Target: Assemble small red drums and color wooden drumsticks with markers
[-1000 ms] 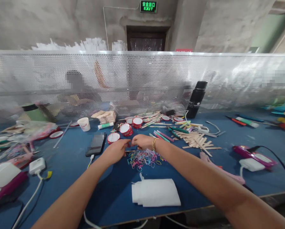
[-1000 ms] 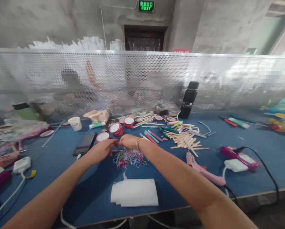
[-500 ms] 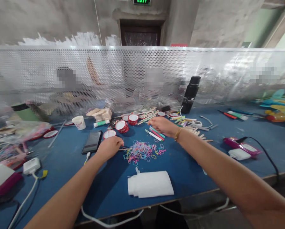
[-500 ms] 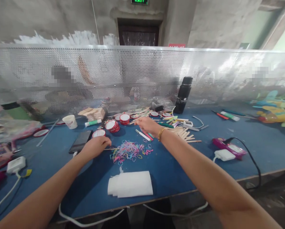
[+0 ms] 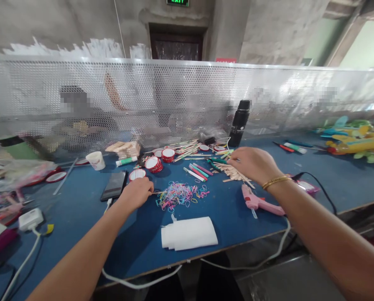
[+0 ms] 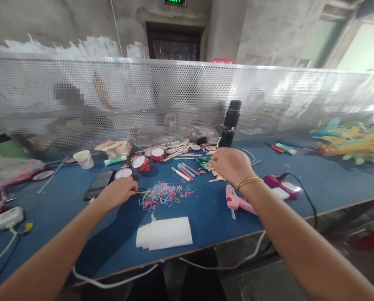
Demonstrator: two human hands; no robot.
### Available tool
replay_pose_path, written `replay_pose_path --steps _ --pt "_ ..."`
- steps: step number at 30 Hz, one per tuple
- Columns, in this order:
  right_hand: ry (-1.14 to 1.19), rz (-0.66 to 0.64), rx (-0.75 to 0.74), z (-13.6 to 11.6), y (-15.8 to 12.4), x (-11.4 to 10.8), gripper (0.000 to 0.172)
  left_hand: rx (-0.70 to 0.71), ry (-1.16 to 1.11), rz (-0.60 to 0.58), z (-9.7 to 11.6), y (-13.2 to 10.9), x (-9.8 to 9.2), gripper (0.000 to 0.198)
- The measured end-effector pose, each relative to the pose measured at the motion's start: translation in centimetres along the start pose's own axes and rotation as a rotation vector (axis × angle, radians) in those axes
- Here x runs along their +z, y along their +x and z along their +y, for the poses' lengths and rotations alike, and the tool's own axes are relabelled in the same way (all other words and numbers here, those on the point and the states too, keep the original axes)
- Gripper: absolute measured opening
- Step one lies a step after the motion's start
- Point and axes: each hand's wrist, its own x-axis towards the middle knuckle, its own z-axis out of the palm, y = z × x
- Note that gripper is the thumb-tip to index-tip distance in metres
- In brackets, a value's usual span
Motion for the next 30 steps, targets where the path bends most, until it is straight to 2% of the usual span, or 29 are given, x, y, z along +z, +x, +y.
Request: replay_pose_path --steps 2,5,9,12,15,18,21,27,30 --pt "-0.021 0.017 -0.011 -3.5 -0.4 -0.4 0.025 -0.021 0.0 0.026 0.0 0.0 -0.2 0.014" --pt "0.095 0.047 -0.195 -8.5 0.0 0.2 0.023 -0.056 -0.004 0.096 0.1 0.0 -1.0 0.017" --pt "0.279 0.026 -0.395 -13.4 1.6 3.3 0.022 0.02 -0.059 0.217 0.8 -0.2 -1.6 0.013" --pt "0.394 0.023 -0.442 -15.5 2.2 5.9 0.029 0.091 -0.071 0.267 1.5 -0.3 -1.3 0.012" --pt "0.415 -0.016 -0.48 -16.4 1.9 7.4 0.03 0.162 -0.106 0.309 2.0 -0.3 -1.1 0.011" --pt "0.395 -0.065 -0.475 -16.4 1.3 8.0 0.028 0.185 -0.123 0.32 2.3 -0.2 -1.1 0.011" --pt "0.391 -0.04 -0.461 -15.7 1.3 8.3 0.028 0.172 -0.128 0.295 2.4 -0.2 -1.1 0.012" --pt "0.452 0.066 -0.59 -15.2 1.7 9.3 0.021 0.186 -0.128 0.323 2.7 -0.2 -0.2 0.014" --pt "0.432 0.008 -0.598 -15.3 1.9 9.4 0.021 0.198 -0.143 0.325 2.9 -0.2 0.1 0.014"
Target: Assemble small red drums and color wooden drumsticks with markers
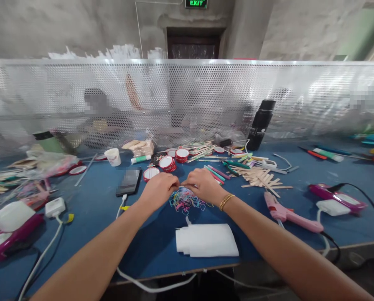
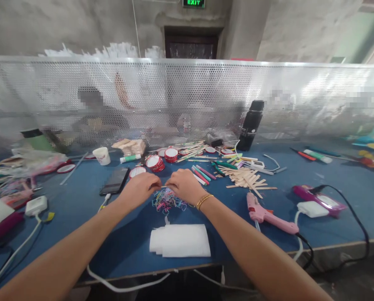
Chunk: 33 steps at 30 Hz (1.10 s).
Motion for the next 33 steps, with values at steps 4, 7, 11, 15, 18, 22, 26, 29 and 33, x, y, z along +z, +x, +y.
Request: replay_pose_path --steps 4,7,11,15,18,22,26,29,33 --pt "-0.047 -0.125 0.13 1.3 0.2 -0.2 0.021 -0.036 -0.022 -0.013 -0.3 -0.1 0.0 0.017" --pt "-0.079 -0.156 0.245 2.9 0.1 0.0 0.024 -0.079 -0.001 -0.067 -0.9 -0.3 0.4 0.025" --pt "-0.086 -0.215 0.298 3.2 0.0 0.4 0.024 -0.085 0.026 -0.178 -1.6 -0.7 1.4 0.032" --pt "-0.039 -0.266 0.22 1.6 0.0 -0.4 0.021 -0.047 0.008 -0.239 -1.3 -0.7 1.7 0.037" --pt "-0.062 -0.237 0.253 0.6 -0.4 -1.9 0.024 -0.05 -0.006 -0.239 -0.8 -0.6 1.4 0.041" --pt "-0.178 -0.229 0.43 1.0 -1.7 -4.0 0.031 -0.106 -0.035 -0.238 -0.2 -0.7 1.1 0.04" --pt "-0.255 -0.396 0.567 2.1 -2.9 -4.7 0.024 -0.133 -0.092 -0.326 -0.1 -1.1 1.3 0.063" --pt "-0.268 -0.491 0.61 2.2 -3.2 -4.7 0.027 -0.177 -0.08 -0.403 -0.3 -1.3 1.6 0.076" --pt "-0.236 -0.528 0.588 1.6 -3.0 -4.3 0.033 -0.174 -0.019 -0.316 -0.3 -1.3 1.3 0.075"
